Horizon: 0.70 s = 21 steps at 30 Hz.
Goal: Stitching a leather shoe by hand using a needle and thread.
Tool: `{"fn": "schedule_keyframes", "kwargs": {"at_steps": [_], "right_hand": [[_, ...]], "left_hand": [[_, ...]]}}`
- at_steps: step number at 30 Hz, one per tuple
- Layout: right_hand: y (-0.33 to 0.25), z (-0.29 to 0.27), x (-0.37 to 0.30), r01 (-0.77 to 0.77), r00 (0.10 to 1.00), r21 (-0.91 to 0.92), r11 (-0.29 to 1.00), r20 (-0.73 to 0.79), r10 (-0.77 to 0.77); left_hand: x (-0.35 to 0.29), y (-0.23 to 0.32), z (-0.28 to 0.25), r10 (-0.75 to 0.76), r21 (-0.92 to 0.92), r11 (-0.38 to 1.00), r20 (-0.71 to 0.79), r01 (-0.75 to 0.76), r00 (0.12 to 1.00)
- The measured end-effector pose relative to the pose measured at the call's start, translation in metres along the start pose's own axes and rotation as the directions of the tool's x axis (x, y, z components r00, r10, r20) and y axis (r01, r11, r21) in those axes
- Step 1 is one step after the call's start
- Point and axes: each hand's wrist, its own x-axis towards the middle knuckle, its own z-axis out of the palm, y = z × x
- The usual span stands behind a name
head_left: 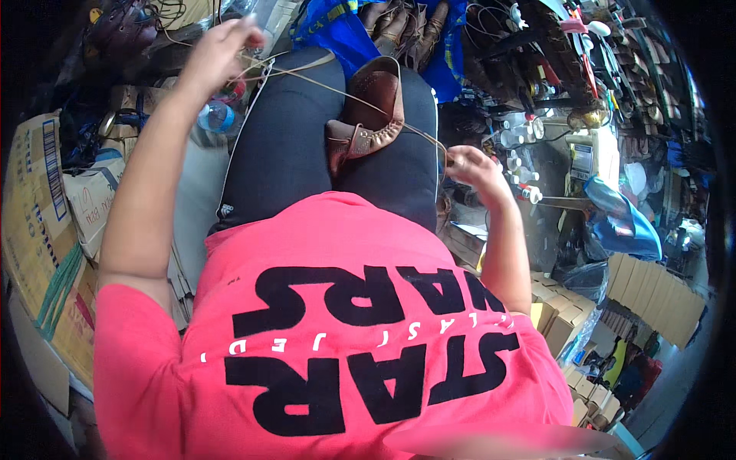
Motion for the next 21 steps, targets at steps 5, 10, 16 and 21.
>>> {"fn": "schedule_keyframes", "kwargs": {"at_steps": [5,10,16,21], "right_hand": [[-0.079,0.035,0.011,0.403,0.899,-0.256,0.879,-0.07,-0.433],[-0.141,0.087,0.051,0.461,0.871,-0.765,0.449,0.293,-0.395],[-0.109,0.078,0.043,0.331,0.938,-0.593,0.734,0.12,-0.327],[-0.092,0.088,0.045,0.396,0.872,-0.529,0.751,-0.039,-0.487]], "left_hand": [[-0.068,0.033,0.074,0.497,0.446,0.675,0.312,-0.587,0.809],[-0.071,0.035,0.118,0.255,0.623,0.501,0.556,-0.6,0.791],[-0.069,0.013,0.106,0.375,0.414,0.635,0.574,-0.653,0.728],[-0.063,0.033,0.105,0.387,0.412,0.6,0.601,-0.686,0.699]]}}
